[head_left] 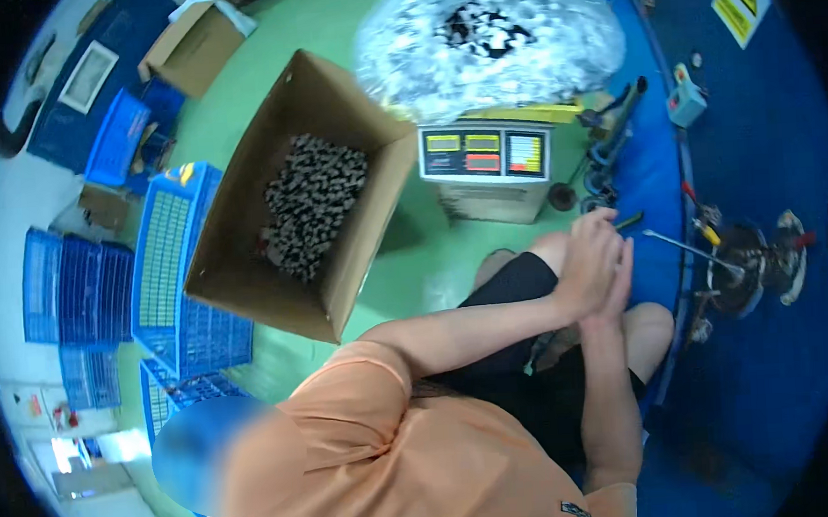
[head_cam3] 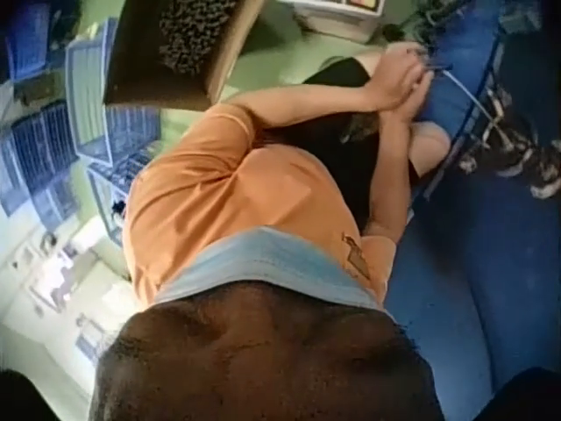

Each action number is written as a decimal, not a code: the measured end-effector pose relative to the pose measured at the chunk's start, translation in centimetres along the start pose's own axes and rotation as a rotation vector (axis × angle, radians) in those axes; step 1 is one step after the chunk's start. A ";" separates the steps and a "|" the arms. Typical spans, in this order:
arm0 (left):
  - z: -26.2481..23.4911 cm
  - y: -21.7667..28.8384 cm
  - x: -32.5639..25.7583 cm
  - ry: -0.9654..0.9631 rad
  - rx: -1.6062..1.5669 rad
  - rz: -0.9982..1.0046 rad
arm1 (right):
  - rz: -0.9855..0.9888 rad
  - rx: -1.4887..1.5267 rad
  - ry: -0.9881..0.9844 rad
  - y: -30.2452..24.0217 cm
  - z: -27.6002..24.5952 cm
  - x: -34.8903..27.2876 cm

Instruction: Manually assemble small plastic and metal components onto thin rods at a workstation.

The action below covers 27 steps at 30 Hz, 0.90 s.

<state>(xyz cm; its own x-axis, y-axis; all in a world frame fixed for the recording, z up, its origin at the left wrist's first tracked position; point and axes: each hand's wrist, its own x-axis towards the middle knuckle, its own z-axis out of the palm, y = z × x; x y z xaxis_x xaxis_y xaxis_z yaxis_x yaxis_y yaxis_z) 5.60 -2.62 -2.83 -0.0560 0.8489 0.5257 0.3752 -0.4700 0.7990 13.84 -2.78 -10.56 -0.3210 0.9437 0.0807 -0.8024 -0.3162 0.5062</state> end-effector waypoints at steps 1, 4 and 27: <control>0.2 0.0 0.2 0.010 -0.011 0.056 | 0.016 0.010 0.010 0.9 -0.1 -0.1; -1.8 0.0 1.4 0.066 0.112 0.120 | -0.103 -0.758 0.255 6.1 3.8 0.0; -3.4 2.0 0.9 -0.248 -0.778 -0.733 | -0.635 -1.371 0.441 5.5 7.2 0.2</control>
<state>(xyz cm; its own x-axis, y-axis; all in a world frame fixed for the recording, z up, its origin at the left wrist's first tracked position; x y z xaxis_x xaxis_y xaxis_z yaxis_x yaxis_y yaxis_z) 3.16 -3.61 0.24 0.1933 0.9687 -0.1555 -0.3645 0.2180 0.9053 13.03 -3.61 -1.58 0.3134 0.9273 -0.2048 -0.6069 0.0297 -0.7942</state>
